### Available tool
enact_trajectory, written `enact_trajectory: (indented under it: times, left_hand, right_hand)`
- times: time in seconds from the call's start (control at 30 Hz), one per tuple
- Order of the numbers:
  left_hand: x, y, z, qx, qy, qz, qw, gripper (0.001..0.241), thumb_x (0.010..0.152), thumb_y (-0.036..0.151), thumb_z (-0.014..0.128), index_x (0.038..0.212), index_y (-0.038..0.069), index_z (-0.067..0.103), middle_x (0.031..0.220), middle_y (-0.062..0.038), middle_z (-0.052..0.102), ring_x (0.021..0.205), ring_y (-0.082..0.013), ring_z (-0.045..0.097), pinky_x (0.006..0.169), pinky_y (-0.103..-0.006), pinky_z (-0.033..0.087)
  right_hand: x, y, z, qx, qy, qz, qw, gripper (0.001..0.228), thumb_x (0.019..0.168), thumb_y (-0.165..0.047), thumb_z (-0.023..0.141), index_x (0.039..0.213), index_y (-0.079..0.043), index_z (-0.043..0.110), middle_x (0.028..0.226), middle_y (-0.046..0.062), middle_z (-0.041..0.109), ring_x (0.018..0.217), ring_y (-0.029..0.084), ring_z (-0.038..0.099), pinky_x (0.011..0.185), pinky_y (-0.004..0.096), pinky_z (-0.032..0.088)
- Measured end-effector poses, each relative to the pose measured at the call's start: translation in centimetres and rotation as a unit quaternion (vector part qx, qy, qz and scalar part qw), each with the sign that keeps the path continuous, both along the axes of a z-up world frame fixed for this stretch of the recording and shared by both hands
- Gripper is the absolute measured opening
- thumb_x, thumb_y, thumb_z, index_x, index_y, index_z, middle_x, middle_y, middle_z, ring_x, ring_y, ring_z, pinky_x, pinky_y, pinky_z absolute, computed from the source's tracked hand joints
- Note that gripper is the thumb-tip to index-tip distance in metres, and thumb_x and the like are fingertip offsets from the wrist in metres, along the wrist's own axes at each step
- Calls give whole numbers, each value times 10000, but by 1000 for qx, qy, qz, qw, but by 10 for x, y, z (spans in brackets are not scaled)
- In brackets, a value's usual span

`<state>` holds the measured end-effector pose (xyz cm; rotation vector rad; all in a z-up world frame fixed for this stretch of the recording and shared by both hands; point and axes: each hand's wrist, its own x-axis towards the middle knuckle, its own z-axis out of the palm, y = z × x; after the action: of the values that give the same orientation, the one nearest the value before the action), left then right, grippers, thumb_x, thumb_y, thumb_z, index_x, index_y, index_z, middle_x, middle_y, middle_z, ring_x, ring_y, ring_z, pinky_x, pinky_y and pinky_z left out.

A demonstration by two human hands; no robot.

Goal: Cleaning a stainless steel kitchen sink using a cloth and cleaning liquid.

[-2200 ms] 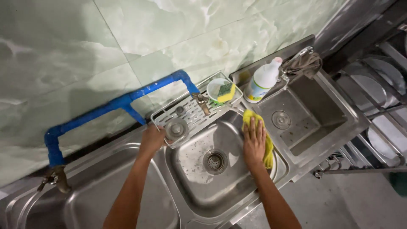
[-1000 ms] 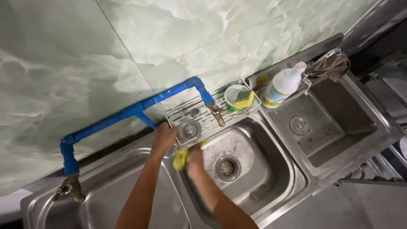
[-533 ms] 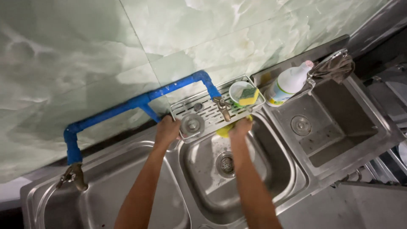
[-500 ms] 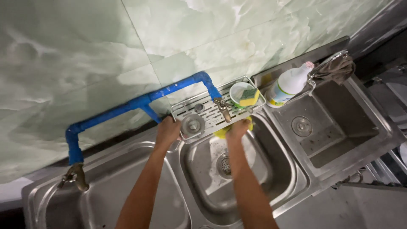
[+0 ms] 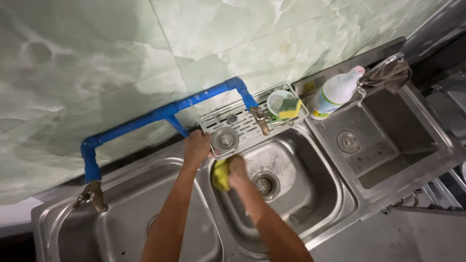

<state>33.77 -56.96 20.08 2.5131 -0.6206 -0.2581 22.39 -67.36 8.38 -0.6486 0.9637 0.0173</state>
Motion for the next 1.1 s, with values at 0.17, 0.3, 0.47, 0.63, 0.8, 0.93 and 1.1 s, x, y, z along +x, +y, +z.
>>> enact_trajectory:
  times: [0.17,0.3,0.47,0.63,0.8,0.93,1.1]
  left_hand:
    - [2,2,9,-20,55,127,990,378,963,318,544,979,-24,702,1032,-294,703,988,-483,670,897,-533,516]
    - [-14,-1,51,-49,98,165,980,359,949,295,553,949,-27,713,943,-298,723,973,-465,699,910,-519,533]
    - [-21,-1,33,-101,42,162,981,328,952,281,596,939,-30,701,920,-289,704,929,-488,685,840,-546,529]
    - [-23,1,44,-130,142,183,964,339,955,302,583,939,-24,674,897,-280,719,869,-458,737,816,-516,579]
    - [-8,-2,0,-74,1,156,985,347,927,325,629,916,-7,731,942,-276,715,907,-470,691,815,-536,540]
    - [-27,0,44,-160,118,192,961,350,910,356,624,949,21,720,942,-217,740,868,-398,748,779,-494,600]
    - [-25,9,-6,-96,-73,112,986,390,995,394,630,911,36,759,923,-200,756,861,-412,723,801,-516,550]
  right_hand:
    - [9,-89,-24,-216,-193,-263,920,439,1047,-350,512,1307,-10,611,1171,84,690,1008,197,662,867,337,578]
    - [15,-63,-46,-232,-245,-282,898,469,1025,-375,526,1362,-53,574,1221,60,683,1039,191,662,893,339,573]
    - [-12,59,-146,-400,36,86,912,622,1081,-506,370,1505,-69,497,1139,178,672,966,359,610,828,486,517]
    - [-99,52,-44,-508,-9,460,728,523,1070,-426,323,1333,-41,560,1030,274,702,899,428,696,785,490,553]
    - [-181,16,49,-452,-46,540,708,447,990,-365,514,1123,8,721,978,284,707,883,419,692,814,504,536]
    - [-224,1,55,-428,-83,738,516,411,1002,-306,542,892,53,709,773,196,660,692,315,648,731,468,532]
    - [-164,48,88,-343,-11,579,740,491,1113,-379,334,1011,-19,651,797,63,631,702,185,610,711,386,545]
